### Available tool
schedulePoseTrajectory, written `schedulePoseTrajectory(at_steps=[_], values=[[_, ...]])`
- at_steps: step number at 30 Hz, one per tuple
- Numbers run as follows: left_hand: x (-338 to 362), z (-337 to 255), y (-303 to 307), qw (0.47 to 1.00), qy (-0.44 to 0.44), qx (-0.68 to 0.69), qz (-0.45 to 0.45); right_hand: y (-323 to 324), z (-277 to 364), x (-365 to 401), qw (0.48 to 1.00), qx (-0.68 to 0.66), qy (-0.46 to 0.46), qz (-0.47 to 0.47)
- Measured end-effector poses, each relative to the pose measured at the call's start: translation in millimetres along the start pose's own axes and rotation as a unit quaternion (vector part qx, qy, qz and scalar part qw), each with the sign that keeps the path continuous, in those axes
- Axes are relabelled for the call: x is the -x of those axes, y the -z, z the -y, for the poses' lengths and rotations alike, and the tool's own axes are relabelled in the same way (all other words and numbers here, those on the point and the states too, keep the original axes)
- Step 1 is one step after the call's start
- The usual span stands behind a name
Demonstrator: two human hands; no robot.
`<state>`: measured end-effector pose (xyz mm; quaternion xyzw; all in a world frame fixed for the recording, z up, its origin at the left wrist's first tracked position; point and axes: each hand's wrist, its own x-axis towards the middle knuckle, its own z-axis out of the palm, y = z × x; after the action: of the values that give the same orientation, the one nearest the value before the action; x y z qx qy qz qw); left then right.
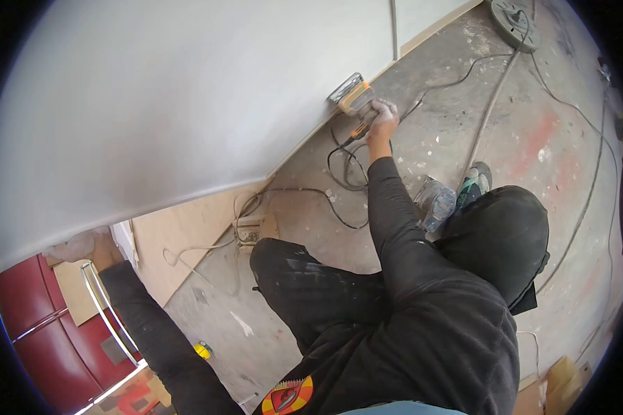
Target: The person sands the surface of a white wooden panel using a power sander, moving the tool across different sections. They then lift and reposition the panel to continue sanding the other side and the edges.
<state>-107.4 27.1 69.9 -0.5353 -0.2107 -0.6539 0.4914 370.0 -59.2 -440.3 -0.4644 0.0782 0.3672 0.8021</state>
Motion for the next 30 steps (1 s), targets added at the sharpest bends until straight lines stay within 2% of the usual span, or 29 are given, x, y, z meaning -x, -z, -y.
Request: schedulePoseTrajectory(at_steps=[6, 9, 11, 12, 15, 19, 21, 23, 24, 25, 26, 28, 30], values=[[-2.5, -26.3, 14.3, 0.997, -0.007, 0.082, 0.001, 4.8, 34.6, -81.5, 0.999, 0.029, 0.039, 0.025], [2.1, -20.3, 17.2, 0.992, -0.008, 0.123, 0.006, -5.7, 61.6, -77.7, 1.0, -0.005, -0.01, 0.0], [6.6, -22.7, 15.0, 0.989, -0.009, 0.149, 0.004, -5.3, 58.1, -70.9, 1.0, 0.018, 0.018, 0.01], [9.6, -24.5, 14.2, 0.989, 0.022, 0.146, 0.01, -6.0, 56.0, -67.9, 0.998, 0.041, 0.045, 0.022], [9.1, -30.5, 19.6, 0.983, 0.112, 0.139, 0.036, -3.3, 34.6, -65.4, 0.998, 0.041, 0.051, -0.002], [6.0, -53.3, 19.5, 0.963, 0.224, 0.132, 0.068, -6.8, 47.5, -65.3, 0.993, 0.093, 0.067, -0.02], [2.5, -58.5, 24.2, 0.949, 0.279, 0.126, 0.082, -4.7, 49.5, -89.3, 0.995, 0.079, 0.067, -0.011], [-2.9, -43.9, 37.2, 0.94, 0.307, 0.12, 0.089, -0.8, 58.4, -103.7, 0.995, 0.068, 0.067, -0.003], [-12.0, -22.8, 52.6, 0.87, 0.365, 0.256, 0.209, -1.4, 65.8, -108.6, 0.997, 0.065, 0.047, 0.003], [-19.8, -26.9, 54.1, 0.766, 0.408, 0.381, 0.319, -2.7, 68.4, -111.3, 0.998, 0.061, 0.027, 0.01], [-19.2, -30.9, 53.4, 0.766, 0.41, 0.378, 0.319, -3.7, 67.5, -110.6, 0.998, 0.063, 0.026, 0.012], [-18.8, -46.4, 44.8, 0.724, 0.468, 0.438, 0.255, -1.5, 65.3, -108.7, 0.999, 0.04, 0.028, 0.002], [-21.4, -52.5, 39.4, 0.722, 0.446, 0.449, 0.279, -2.0, 58.9, -95.7, 0.998, 0.055, 0.036, 0.007]])
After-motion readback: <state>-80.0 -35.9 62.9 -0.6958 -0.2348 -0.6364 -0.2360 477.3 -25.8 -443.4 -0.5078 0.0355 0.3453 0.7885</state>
